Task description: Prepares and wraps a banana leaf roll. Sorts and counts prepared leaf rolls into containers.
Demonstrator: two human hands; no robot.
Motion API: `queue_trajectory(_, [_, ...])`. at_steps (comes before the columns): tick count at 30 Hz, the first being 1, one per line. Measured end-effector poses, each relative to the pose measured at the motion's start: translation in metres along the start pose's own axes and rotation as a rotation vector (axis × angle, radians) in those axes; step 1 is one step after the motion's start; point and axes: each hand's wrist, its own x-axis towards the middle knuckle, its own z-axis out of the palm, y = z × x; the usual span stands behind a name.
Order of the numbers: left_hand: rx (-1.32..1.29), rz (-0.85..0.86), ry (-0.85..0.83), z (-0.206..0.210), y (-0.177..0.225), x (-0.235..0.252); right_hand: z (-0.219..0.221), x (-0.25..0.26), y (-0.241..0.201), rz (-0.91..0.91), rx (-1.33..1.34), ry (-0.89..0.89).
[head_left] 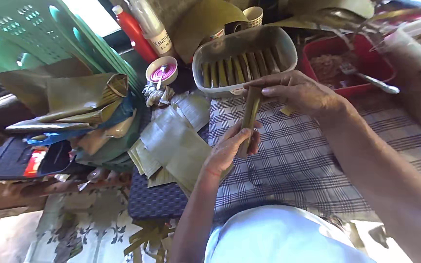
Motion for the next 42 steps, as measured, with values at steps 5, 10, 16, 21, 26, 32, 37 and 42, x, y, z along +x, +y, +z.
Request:
queue_trajectory(5, [-0.036,-0.021,-0.036,0.005,0.000,-0.004,0.007,-0.016,-0.002,-0.112,-0.245,-0.029])
queue_trajectory(10, [0.033,-0.033,0.032,0.014,0.002,-0.005,0.022,-0.025,0.011,-0.269,-0.817,0.130])
queue_trajectory(16, [-0.091,-0.014,0.079,0.019,-0.006,-0.009,0.030,-0.040,0.029,-0.210,-0.885,0.267])
queue_trajectory(21, [-0.352,0.058,0.244,0.020,-0.003,-0.010,0.060,-0.081,0.070,0.180,-0.856,0.387])
queue_trajectory(26, [-0.466,0.165,0.316,0.000,0.006,-0.013,0.110,-0.156,0.082,0.210,-0.431,-0.133])
queue_trajectory(32, [-0.591,0.237,0.294,-0.001,-0.002,-0.010,0.048,-0.090,0.064,0.170,-0.474,0.200])
queue_trajectory(37, [-0.660,0.211,0.321,0.010,-0.006,-0.014,0.026,-0.048,0.134,0.413,-1.050,0.392])
queue_trajectory(42, [-0.652,0.253,0.343,0.006,-0.003,-0.017,0.113,-0.087,0.133,0.040,-1.101,0.187])
